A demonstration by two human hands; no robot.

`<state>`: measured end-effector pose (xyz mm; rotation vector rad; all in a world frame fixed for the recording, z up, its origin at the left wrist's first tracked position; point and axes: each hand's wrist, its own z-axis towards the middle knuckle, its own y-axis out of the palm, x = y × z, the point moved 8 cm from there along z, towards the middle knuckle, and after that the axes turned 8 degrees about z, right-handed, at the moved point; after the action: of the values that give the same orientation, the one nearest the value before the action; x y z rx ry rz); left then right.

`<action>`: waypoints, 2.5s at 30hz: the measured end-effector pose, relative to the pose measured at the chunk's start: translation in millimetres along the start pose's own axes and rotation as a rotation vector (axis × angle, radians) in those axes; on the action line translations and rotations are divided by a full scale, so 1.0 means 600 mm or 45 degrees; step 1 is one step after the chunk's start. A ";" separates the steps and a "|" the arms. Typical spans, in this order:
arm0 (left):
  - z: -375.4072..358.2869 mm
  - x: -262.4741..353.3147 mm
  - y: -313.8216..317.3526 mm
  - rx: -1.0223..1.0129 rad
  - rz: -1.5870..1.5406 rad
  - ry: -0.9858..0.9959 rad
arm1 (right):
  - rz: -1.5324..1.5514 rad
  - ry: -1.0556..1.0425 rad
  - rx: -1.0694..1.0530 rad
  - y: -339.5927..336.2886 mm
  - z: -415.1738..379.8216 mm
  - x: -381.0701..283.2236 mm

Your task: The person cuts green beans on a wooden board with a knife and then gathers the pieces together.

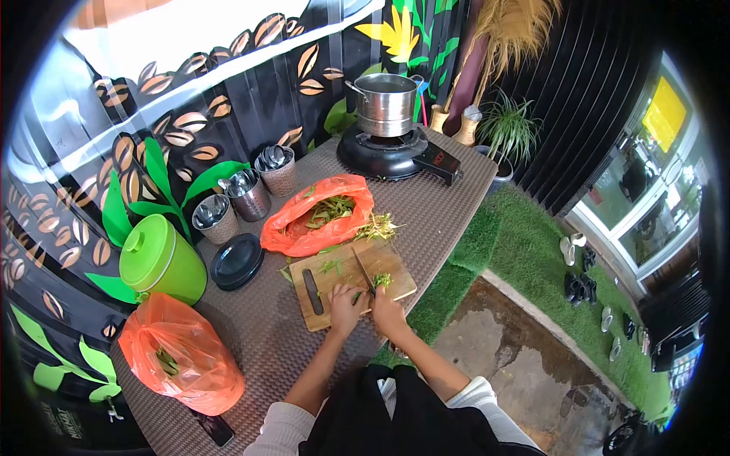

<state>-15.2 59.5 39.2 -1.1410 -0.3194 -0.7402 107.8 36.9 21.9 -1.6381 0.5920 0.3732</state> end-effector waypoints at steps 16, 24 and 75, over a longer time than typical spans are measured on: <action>0.001 -0.003 -0.001 0.036 -0.005 0.010 | 0.049 -0.058 -0.056 -0.002 0.018 0.000; 0.001 -0.003 -0.004 0.059 -0.008 0.024 | 0.106 0.128 -0.063 0.013 -0.006 -0.006; -0.003 -0.017 -0.008 0.129 -0.119 -0.018 | 0.108 0.065 -0.062 0.024 -0.006 -0.015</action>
<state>-26.0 60.4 35.8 -1.0412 -0.4202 -0.7892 92.1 33.6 15.9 -1.6770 0.6976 0.4115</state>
